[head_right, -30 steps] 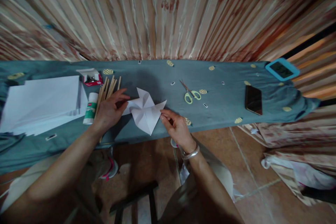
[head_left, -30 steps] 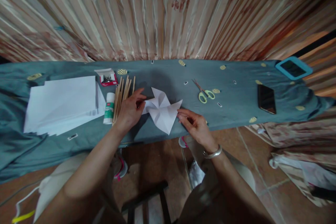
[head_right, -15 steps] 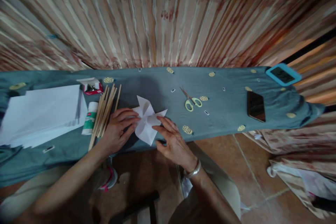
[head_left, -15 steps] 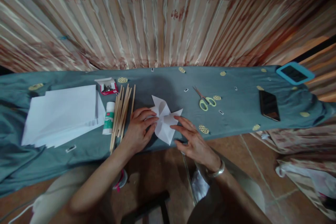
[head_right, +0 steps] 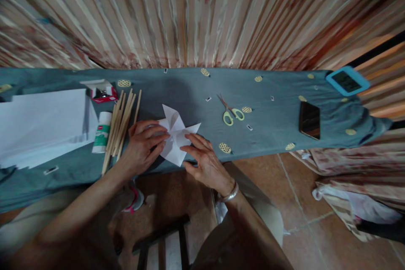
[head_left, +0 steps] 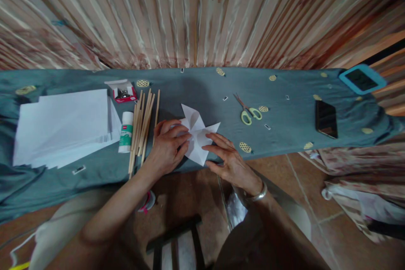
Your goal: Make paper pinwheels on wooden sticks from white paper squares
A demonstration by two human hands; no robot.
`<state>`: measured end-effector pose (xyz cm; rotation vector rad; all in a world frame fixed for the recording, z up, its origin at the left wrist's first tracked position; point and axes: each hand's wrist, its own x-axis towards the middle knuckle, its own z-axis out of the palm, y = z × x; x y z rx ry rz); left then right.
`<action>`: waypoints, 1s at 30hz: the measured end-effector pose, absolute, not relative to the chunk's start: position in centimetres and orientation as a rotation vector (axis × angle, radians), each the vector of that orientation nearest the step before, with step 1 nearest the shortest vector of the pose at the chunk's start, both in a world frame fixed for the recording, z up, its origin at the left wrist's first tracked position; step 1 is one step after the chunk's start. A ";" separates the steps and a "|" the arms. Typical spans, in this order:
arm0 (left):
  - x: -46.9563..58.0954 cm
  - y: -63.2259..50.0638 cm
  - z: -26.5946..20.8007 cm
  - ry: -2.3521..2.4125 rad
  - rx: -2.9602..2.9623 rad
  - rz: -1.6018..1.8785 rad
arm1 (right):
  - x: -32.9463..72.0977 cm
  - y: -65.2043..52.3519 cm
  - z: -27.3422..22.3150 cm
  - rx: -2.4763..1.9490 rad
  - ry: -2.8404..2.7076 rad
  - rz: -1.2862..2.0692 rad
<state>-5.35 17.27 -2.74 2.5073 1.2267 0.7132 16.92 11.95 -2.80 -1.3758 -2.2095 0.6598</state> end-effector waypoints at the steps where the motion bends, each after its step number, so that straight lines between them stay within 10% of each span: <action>1: -5.3 17.3 -2.8 1.233 2.519 0.706 | 16.9 11.9 -2.8 -1.375 -2.210 0.658; 30: -5.1 17.2 -2.9 1.230 2.590 0.636 | 16.1 12.8 -3.2 -1.340 -1.995 0.677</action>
